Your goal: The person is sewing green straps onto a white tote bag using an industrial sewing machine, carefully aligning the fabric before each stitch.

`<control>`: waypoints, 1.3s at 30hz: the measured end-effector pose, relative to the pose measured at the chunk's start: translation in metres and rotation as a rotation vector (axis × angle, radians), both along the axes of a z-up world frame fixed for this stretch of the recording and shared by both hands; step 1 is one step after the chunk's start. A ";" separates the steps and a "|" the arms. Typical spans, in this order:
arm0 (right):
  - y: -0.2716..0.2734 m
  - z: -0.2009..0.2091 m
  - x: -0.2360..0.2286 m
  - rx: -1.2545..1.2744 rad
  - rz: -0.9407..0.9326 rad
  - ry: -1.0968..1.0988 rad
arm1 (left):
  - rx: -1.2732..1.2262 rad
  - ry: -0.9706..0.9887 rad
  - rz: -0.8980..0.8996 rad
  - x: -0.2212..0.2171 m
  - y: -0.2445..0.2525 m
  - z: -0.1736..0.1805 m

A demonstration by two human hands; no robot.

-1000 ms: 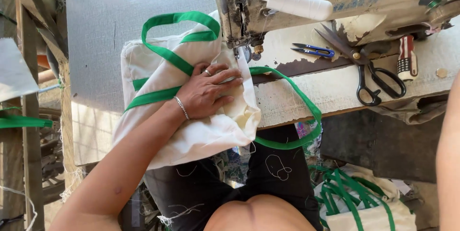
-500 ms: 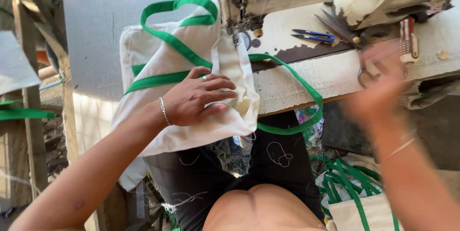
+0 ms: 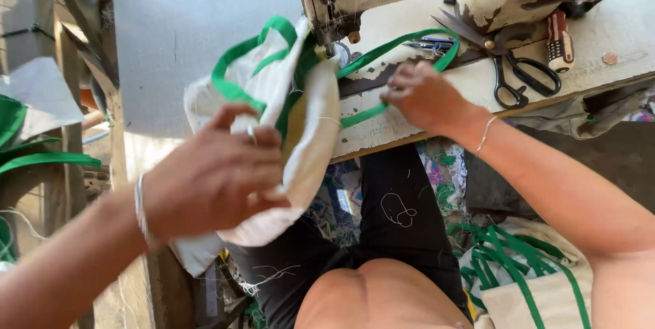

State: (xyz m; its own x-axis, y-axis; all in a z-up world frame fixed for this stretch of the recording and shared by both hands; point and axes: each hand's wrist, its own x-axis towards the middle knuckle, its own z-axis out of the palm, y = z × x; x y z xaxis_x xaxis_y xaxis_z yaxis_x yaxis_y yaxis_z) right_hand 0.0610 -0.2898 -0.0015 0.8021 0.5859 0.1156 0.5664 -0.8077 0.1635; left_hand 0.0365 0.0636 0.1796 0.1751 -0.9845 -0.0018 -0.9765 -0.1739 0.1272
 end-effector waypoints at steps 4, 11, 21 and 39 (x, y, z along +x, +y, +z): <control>0.037 0.047 -0.046 -0.072 -0.120 0.263 | 0.255 -0.221 0.104 -0.046 -0.007 -0.004; 0.084 0.098 -0.095 0.689 0.468 0.000 | -0.146 -0.223 0.041 -0.058 -0.026 -0.033; 0.146 0.031 -0.130 1.128 0.298 -0.040 | 0.244 -1.147 0.681 0.032 0.187 -0.094; 0.154 -0.070 -0.159 0.400 0.110 -0.032 | 0.186 -0.137 0.571 0.040 -0.071 -0.170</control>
